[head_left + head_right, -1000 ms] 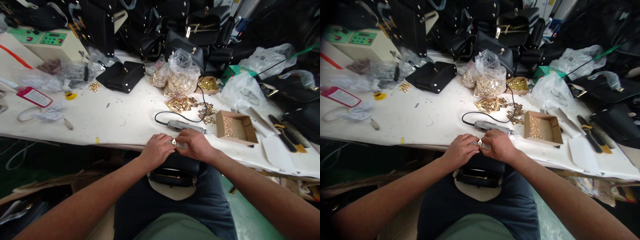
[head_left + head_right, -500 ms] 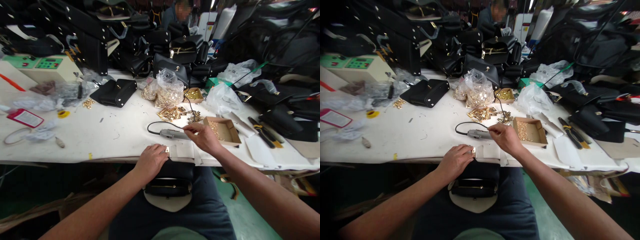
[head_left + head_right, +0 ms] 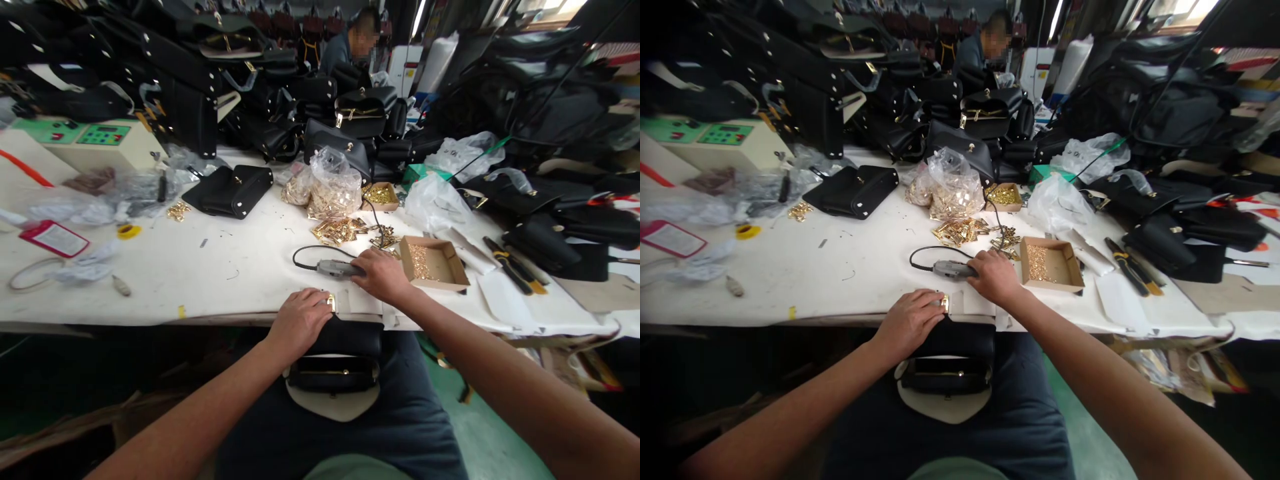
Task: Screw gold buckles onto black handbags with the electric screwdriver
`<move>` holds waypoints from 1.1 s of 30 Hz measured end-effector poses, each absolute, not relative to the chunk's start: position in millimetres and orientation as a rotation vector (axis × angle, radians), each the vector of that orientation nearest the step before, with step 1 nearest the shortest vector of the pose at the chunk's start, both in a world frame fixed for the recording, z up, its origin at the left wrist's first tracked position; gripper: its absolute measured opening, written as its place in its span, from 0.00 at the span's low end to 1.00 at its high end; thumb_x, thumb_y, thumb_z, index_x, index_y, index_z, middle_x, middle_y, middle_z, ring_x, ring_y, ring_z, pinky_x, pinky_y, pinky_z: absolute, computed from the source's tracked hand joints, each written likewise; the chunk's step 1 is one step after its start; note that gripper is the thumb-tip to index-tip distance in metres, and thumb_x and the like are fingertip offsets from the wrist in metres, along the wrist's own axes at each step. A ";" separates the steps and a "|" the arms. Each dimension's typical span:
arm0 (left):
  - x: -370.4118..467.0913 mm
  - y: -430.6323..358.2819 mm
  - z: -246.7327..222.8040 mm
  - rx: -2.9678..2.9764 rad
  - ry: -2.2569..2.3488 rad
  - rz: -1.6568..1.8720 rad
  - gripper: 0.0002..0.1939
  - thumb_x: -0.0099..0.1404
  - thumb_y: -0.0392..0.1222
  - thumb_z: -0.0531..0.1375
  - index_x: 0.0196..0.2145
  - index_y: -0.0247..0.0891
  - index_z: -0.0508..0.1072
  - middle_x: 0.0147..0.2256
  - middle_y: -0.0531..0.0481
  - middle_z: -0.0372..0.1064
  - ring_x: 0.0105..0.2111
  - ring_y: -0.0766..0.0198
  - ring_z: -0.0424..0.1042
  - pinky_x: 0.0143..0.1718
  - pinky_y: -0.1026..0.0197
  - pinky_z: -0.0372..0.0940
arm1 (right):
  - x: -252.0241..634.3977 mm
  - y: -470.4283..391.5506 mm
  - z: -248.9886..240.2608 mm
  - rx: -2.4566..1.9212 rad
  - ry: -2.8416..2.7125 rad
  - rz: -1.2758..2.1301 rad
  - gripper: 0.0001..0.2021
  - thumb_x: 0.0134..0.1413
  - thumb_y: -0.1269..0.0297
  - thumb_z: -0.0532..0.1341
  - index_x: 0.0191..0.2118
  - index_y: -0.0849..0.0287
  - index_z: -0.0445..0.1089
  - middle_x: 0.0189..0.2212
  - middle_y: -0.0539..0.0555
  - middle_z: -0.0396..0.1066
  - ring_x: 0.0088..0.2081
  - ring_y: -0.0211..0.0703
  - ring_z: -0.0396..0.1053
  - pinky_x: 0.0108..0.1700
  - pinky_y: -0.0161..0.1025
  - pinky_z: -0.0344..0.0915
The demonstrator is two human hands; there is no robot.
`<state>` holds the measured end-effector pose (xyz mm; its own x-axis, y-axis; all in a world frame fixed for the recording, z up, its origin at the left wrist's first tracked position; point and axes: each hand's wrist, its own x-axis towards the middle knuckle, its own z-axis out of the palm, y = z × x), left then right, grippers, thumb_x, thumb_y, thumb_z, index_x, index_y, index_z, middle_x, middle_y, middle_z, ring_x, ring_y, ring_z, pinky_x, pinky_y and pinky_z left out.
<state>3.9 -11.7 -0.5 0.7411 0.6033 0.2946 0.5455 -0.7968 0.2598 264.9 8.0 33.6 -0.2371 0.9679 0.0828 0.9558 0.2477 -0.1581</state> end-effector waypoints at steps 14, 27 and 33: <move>3.8 -11.7 -4.6 2.743 0.936 0.573 0.08 0.73 0.39 0.62 0.46 0.43 0.80 0.53 0.47 0.76 0.54 0.53 0.71 0.52 0.48 0.68 | 270.7 15.4 24.4 -1.912 -2.300 0.307 0.22 0.57 0.56 0.69 0.57 0.53 0.75 0.51 0.58 0.78 0.51 0.56 0.74 0.52 0.46 0.68; 4.0 -10.9 -8.2 2.728 0.935 0.549 0.08 0.74 0.40 0.61 0.48 0.42 0.79 0.54 0.50 0.76 0.55 0.51 0.70 0.53 0.47 0.67 | 291.9 13.5 16.8 -1.823 -2.207 0.484 0.20 0.57 0.64 0.68 0.56 0.54 0.76 0.52 0.57 0.78 0.53 0.55 0.75 0.55 0.46 0.69; 3.7 -12.1 -7.9 2.731 0.935 0.570 0.07 0.73 0.40 0.62 0.47 0.42 0.79 0.54 0.50 0.76 0.54 0.52 0.70 0.53 0.47 0.68 | 290.0 10.9 8.3 -1.846 -2.264 0.362 0.23 0.57 0.60 0.69 0.58 0.55 0.75 0.52 0.59 0.77 0.53 0.58 0.73 0.56 0.49 0.68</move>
<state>3.7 -12.1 -7.9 0.7258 0.6223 0.2932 0.5455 -0.7804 0.3058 290.0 10.9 8.3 -0.2015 0.9795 -0.0013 0.9311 0.1911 -0.3106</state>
